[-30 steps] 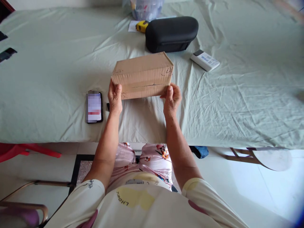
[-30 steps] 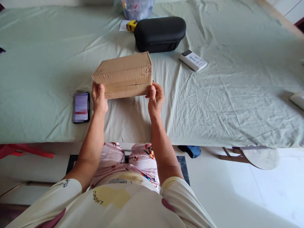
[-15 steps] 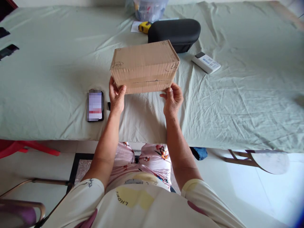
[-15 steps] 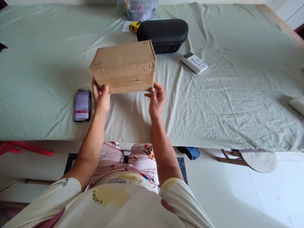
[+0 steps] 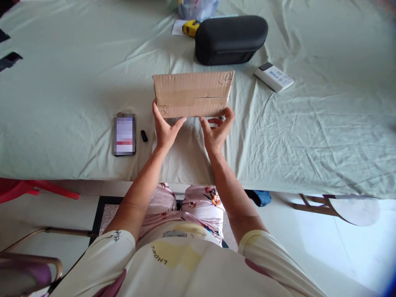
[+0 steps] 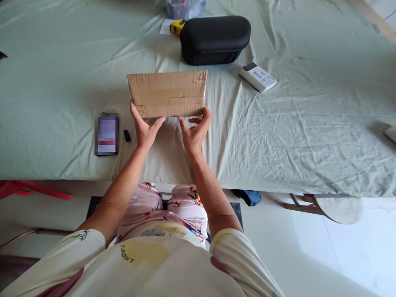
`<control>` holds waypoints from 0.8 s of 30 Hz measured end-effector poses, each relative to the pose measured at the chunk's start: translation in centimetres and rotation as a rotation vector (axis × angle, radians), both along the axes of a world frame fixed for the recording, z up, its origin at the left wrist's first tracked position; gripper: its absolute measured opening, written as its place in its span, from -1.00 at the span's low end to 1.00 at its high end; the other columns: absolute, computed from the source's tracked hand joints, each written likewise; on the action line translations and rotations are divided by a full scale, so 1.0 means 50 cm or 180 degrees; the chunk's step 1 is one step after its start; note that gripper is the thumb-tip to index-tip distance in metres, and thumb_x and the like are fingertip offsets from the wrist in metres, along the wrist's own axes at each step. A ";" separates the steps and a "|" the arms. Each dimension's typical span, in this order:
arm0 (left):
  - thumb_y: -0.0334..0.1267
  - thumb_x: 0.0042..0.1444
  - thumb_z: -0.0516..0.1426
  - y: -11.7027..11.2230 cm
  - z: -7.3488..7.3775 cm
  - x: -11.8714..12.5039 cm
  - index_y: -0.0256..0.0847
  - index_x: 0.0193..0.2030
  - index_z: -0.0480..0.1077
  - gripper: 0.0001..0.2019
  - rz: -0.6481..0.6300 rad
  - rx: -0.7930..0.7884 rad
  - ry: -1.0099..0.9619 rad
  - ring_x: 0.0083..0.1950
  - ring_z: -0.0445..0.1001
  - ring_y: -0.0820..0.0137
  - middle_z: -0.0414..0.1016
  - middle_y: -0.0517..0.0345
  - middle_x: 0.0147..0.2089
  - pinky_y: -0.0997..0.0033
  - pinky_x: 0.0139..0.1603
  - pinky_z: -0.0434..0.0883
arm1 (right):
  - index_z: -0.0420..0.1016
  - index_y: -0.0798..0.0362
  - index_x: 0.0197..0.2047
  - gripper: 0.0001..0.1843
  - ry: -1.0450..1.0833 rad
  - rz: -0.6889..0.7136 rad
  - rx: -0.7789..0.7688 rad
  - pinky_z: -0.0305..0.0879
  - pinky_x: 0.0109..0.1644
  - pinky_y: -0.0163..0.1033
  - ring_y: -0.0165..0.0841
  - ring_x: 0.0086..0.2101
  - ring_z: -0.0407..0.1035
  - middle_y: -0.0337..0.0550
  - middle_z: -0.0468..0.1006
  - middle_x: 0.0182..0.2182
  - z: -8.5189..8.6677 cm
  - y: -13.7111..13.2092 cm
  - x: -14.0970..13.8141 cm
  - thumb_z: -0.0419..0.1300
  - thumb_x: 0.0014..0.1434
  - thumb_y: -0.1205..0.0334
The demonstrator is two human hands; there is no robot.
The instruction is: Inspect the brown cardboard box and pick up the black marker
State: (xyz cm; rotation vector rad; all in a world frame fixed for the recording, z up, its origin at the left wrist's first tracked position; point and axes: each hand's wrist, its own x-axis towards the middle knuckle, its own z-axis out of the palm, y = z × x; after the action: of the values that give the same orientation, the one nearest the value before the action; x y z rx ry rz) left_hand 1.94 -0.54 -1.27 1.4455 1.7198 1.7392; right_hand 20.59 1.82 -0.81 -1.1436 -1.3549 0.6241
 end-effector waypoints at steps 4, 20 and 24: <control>0.16 0.00 0.56 -0.012 0.006 0.025 -0.10 0.71 -0.36 0.44 0.0418 -0.0005 0.0189 0.82 -0.09 -0.02 -0.18 -0.38 0.78 -0.02 0.79 0.03 | -0.19 -0.17 0.68 0.23 -0.0434 -0.0299 0.0011 0.58 0.16 0.12 -0.17 0.06 0.42 0.17 0.21 0.43 -0.002 -0.019 -0.027 0.40 0.22 -0.33; 0.42 0.21 0.30 0.010 -0.018 -0.013 0.21 0.71 -0.27 0.15 -0.0150 0.0261 -0.0363 0.76 0.10 0.01 -0.02 -0.09 0.76 -0.04 0.58 0.43 | 0.57 -0.04 0.15 -0.43 0.0146 -0.0262 0.0550 0.60 0.17 0.13 -0.26 -0.04 0.56 -0.12 0.57 -0.08 -0.020 0.044 0.036 0.05 0.49 -0.30; 0.51 0.28 0.15 0.015 -0.011 -0.033 0.15 0.65 -0.02 -0.04 -0.0204 0.0392 -0.0472 0.65 0.33 0.08 0.27 -0.10 0.63 0.02 0.59 0.40 | 0.57 -0.03 0.02 -0.41 0.0194 -0.0317 0.0464 0.59 0.17 0.12 -0.28 -0.10 0.54 -0.18 0.56 -0.17 0.000 0.034 0.038 0.05 0.46 -0.37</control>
State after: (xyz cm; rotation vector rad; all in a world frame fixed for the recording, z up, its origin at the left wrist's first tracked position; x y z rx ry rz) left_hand 0.31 0.19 -1.84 1.3665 1.4991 1.8955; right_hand 22.48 3.50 -0.83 -1.0590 -1.2625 0.4767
